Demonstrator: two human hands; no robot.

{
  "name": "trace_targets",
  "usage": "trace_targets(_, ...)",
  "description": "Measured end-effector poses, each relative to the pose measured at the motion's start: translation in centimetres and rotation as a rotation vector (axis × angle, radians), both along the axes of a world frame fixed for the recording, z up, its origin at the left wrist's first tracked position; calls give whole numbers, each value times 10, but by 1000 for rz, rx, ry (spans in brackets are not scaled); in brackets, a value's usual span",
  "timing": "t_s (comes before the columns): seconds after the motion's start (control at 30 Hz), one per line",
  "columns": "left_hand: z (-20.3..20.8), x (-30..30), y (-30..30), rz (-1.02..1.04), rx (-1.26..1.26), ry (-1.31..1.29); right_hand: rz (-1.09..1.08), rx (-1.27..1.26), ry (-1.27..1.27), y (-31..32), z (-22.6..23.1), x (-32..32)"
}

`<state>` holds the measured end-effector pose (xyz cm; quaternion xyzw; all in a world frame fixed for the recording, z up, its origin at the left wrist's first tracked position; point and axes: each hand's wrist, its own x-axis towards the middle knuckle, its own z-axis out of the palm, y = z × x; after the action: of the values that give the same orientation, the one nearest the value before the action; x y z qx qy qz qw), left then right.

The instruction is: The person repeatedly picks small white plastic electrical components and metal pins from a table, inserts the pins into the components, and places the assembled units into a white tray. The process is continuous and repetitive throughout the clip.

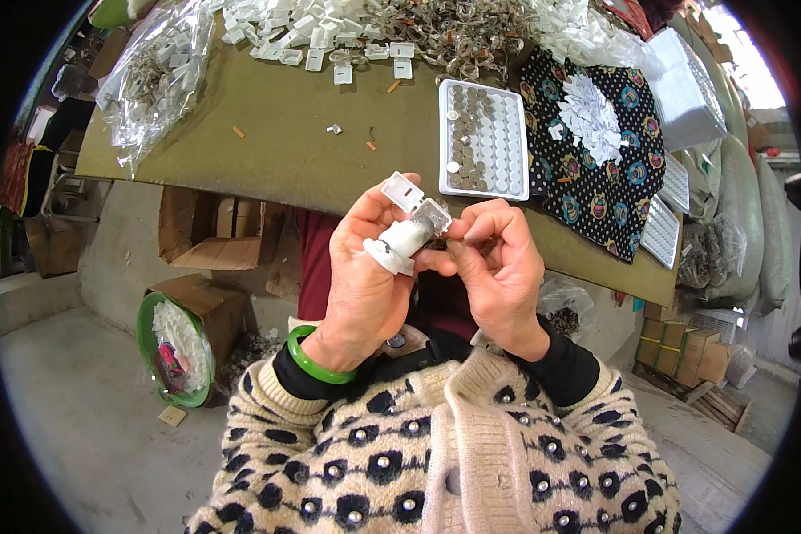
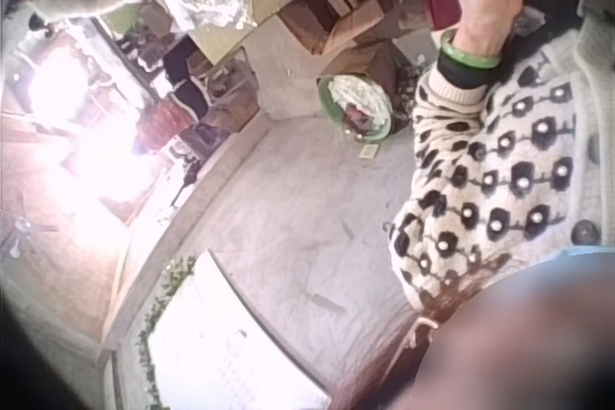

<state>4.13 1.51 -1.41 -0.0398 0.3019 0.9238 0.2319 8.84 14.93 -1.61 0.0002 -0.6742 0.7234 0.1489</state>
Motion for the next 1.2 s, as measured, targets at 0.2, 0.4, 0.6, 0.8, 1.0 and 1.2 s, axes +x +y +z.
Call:
trace_targets(0.2, -1, 0, -2, -17, -89, 60, 90, -210, -280, 8, 22, 1)
trace_targets(0.4, -4, 16, 2, 79, -539, 462, 52, -159, -369, 1, 23, -2)
trace_targets(0.6, -6, 18, 2, 68, -581, 568, 99, -57, -342, 10, 24, -2)
trace_targets(0.8, 0, 13, -7, -199, -98, -3, -221, 952, 185, 45, 20, -36)
trace_targets(1.0, -3, 6, -5, -266, -158, -114, -112, 1334, 155, 59, 8, -59)
trace_targets(1.2, 1, -1, -1, -323, -159, -169, 48, 1250, 122, 72, 12, -68)
